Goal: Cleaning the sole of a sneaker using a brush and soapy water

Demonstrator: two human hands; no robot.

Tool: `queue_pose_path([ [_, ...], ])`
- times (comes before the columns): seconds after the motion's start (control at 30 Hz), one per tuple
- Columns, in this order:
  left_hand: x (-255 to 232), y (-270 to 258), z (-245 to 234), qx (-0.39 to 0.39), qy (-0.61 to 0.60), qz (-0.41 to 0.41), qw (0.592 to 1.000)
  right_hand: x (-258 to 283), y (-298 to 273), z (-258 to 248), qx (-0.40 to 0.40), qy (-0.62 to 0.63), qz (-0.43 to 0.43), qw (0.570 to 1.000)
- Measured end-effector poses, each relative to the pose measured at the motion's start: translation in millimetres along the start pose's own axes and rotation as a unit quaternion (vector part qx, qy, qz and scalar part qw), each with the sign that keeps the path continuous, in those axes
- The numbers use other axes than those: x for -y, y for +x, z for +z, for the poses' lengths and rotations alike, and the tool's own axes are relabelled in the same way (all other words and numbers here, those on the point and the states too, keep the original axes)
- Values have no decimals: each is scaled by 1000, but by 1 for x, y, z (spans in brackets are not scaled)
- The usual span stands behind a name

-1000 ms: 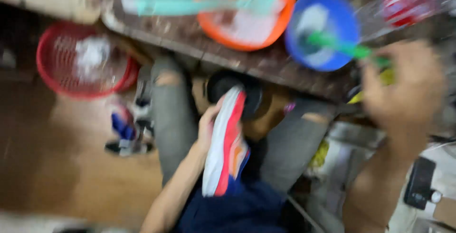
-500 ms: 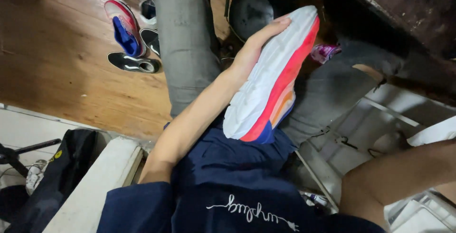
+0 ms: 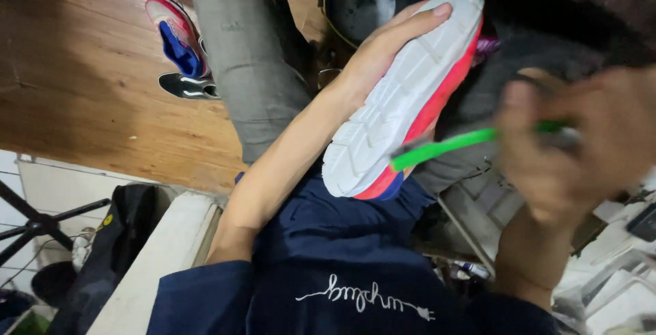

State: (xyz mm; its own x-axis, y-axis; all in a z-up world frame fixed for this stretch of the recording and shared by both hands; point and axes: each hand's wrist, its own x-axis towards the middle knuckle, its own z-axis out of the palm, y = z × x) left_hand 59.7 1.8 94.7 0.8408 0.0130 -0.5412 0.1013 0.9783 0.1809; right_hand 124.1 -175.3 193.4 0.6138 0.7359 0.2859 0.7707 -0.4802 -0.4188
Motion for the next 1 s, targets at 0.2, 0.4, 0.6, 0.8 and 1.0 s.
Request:
queue_pose_path([
  [0.2,-1,-5,9,-56,92,3,994,-23,12,19,4,-26,-126,992],
  [0.4,15,8,-3,-32,59,23,997,-26,9,12,19,-80,-134,988],
  [0.6,13,2,1,-24,71,4,997,-43,1,9,19,-223,-210,952],
  [0.8,15,-1,3,23,40,26,999,-20,8,10,8,-130,-230,964],
  [1.0,20,2,5,-20,48,40,998,-16,12,5,-34,-42,-290,955],
])
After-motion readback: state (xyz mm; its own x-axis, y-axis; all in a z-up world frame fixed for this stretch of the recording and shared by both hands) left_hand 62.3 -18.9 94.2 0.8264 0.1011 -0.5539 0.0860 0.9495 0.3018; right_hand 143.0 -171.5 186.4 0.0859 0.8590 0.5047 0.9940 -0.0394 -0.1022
